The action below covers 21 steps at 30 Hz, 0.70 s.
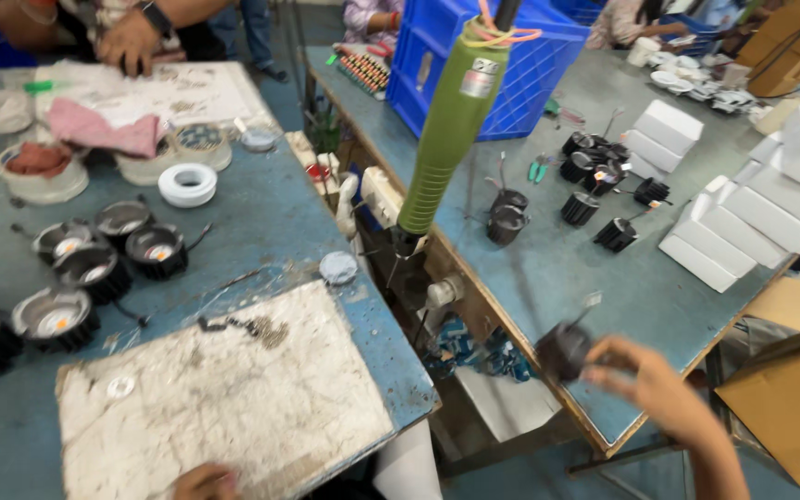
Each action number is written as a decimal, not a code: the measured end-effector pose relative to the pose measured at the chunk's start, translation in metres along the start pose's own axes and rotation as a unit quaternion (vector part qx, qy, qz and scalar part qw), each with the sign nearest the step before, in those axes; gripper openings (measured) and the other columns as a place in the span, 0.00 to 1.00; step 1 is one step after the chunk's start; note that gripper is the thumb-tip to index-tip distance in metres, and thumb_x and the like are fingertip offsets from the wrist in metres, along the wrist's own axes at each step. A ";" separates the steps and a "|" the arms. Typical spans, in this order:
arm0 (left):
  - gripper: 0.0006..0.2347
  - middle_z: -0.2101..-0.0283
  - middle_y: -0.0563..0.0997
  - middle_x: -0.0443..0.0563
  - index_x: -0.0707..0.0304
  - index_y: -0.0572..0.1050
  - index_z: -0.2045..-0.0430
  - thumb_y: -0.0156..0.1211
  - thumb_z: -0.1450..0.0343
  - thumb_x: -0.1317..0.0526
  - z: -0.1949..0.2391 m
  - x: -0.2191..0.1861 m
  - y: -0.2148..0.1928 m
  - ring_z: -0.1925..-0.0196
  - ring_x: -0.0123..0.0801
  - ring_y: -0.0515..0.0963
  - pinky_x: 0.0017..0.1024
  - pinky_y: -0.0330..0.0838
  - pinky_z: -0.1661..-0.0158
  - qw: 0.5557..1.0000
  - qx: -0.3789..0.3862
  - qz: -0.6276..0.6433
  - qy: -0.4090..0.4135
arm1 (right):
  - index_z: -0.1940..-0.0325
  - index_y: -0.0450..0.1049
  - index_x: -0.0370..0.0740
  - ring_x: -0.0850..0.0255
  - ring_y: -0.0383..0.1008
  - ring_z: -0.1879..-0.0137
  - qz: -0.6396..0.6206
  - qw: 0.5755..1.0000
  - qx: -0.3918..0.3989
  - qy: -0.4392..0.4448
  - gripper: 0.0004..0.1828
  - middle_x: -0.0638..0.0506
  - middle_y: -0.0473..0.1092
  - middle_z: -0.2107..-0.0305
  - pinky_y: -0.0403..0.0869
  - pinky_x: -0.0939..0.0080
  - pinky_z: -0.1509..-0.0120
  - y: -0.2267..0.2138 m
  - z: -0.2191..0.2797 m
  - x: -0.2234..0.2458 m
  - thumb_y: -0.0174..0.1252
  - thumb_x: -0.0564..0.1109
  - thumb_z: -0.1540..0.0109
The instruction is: The person assembles LED light fixtures by inserting small white circular components into black cylindrical housings and securing them with a green power drill. They handle multiple units sequentially, placing finished items aside on the workbench.
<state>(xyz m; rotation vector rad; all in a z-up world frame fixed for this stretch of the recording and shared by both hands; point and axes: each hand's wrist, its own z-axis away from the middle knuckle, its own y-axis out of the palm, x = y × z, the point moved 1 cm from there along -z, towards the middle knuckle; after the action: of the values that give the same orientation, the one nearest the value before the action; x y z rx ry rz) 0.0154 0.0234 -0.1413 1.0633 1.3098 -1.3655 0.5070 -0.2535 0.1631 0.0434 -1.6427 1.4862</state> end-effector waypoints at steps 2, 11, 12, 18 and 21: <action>0.12 0.69 0.87 0.51 0.63 0.79 0.58 0.65 0.34 0.65 0.029 -0.039 0.009 0.68 0.30 0.87 0.28 0.80 0.60 0.983 0.113 0.028 0.141 | 0.61 0.79 0.39 0.55 0.78 0.44 -0.012 0.992 0.052 -0.117 0.12 0.46 0.77 0.53 0.73 0.55 0.40 0.039 0.038 0.051 0.71 0.46 0.45; 0.40 0.39 0.77 0.57 0.67 0.63 0.33 0.78 0.41 0.59 0.076 -0.206 -0.015 0.38 0.34 0.75 0.33 0.66 0.37 0.834 0.523 0.172 0.038 | 0.53 0.76 0.34 0.50 0.75 0.38 -0.232 0.912 0.224 -0.252 0.21 0.43 0.77 0.51 0.68 0.51 0.32 0.215 0.061 0.190 0.73 0.47 0.45; 0.38 0.40 0.77 0.57 0.68 0.65 0.34 0.77 0.41 0.61 0.072 -0.207 -0.025 0.39 0.33 0.76 0.32 0.67 0.37 0.843 0.500 0.200 0.005 | 0.51 0.75 0.33 0.49 0.73 0.37 -0.279 0.904 0.207 -0.248 0.22 0.41 0.76 0.49 0.66 0.50 0.31 0.231 0.062 0.198 0.72 0.45 0.44; 0.32 0.41 0.76 0.55 0.68 0.65 0.41 0.76 0.40 0.68 0.072 -0.185 -0.045 0.40 0.31 0.76 0.32 0.70 0.38 0.898 0.285 0.334 0.019 | 0.41 0.65 0.37 0.56 0.73 0.47 -0.360 0.904 0.212 -0.092 0.26 0.45 0.72 0.50 0.72 0.58 0.42 0.316 0.066 0.194 0.63 0.40 0.42; 0.35 0.47 0.76 0.53 0.63 0.61 0.41 0.76 0.43 0.68 0.077 -0.173 -0.044 0.47 0.31 0.77 0.33 0.73 0.47 0.905 0.272 0.327 -0.023 | 0.43 0.69 0.35 0.60 0.80 0.49 -0.129 0.917 0.341 -0.165 0.20 0.43 0.78 0.58 0.73 0.63 0.42 0.344 0.057 0.150 0.61 0.41 0.38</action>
<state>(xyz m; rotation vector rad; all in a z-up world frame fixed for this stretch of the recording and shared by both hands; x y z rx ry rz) 0.0060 -0.0443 0.0405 1.6472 0.4329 -1.2249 0.1919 -0.1268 -0.0062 0.9049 -1.2176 1.8340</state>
